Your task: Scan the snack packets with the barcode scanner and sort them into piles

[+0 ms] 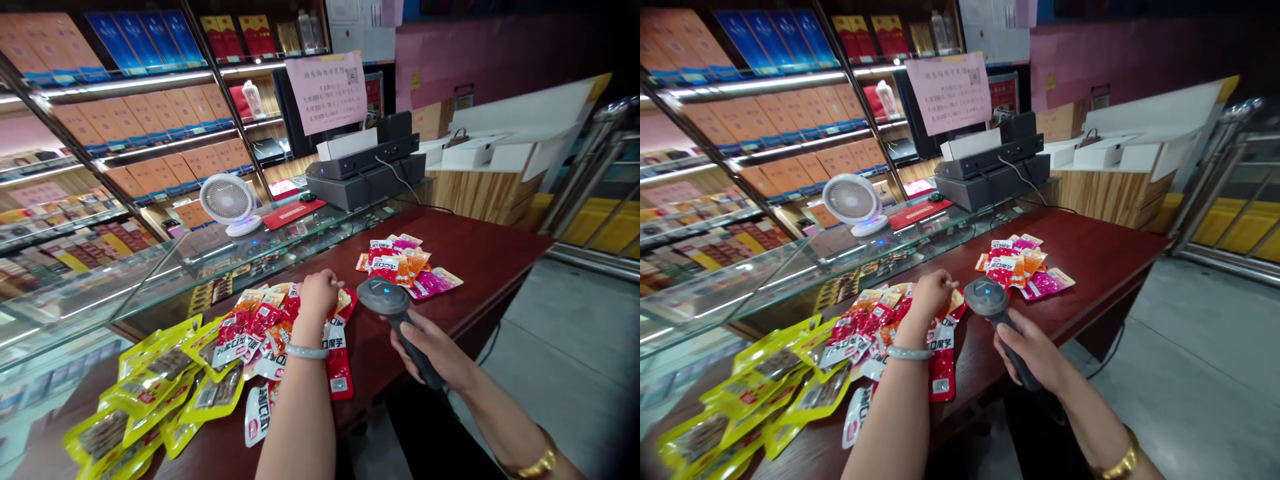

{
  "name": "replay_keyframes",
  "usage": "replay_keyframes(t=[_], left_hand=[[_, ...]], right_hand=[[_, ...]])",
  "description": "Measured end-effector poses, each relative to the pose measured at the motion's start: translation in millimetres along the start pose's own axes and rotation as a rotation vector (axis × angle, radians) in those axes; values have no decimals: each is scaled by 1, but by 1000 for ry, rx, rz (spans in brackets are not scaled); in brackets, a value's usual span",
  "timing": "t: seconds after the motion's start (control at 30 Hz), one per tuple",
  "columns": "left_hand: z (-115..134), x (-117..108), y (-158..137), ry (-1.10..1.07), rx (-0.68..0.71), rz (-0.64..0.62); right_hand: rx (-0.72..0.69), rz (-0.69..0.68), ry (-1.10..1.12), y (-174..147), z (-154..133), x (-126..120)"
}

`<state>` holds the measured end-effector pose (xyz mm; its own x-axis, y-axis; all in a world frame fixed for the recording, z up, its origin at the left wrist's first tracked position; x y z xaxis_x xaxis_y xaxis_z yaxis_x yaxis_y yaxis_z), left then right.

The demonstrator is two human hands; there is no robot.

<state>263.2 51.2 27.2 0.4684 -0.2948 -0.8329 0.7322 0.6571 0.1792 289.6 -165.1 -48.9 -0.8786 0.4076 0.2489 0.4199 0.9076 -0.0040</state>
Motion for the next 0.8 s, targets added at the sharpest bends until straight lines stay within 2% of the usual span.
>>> replay_keyframes(t=[0.1,0.17,0.23,0.33,0.57,0.7,0.8], left_hand=[[-10,-18,1,-247,-68,196],[-18,-28,-1,-326,-107,303],[-23,-34,-2,-342,-132,366],[-28,-38,-2,-394,-153,394],[-34,-22,4,-722,-220,337],[-12,4,5,-905,-195,183],[9,25,1,-947,-179,46]], right_hand=[[5,10,5,0,2,-1],[5,14,4,0,2,-1],[1,16,-4,0,1,-1],[-9,14,-17,0,-1,-1],[-3,-14,-62,1,-4,2],[-9,-7,-77,1,-3,0],[-28,-3,-66,1,-4,0]])
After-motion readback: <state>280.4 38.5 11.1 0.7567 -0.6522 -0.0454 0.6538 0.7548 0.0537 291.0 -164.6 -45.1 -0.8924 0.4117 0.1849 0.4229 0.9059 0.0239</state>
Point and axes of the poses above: each hand's wrist, its own y-axis towards the middle knuckle, its own x-axis out of the palm, z = x × y, the point moved 9 cm from there along y, towards the middle knuckle, and after that the axes turned 10 degrees about -y, right-handed, at the moved point
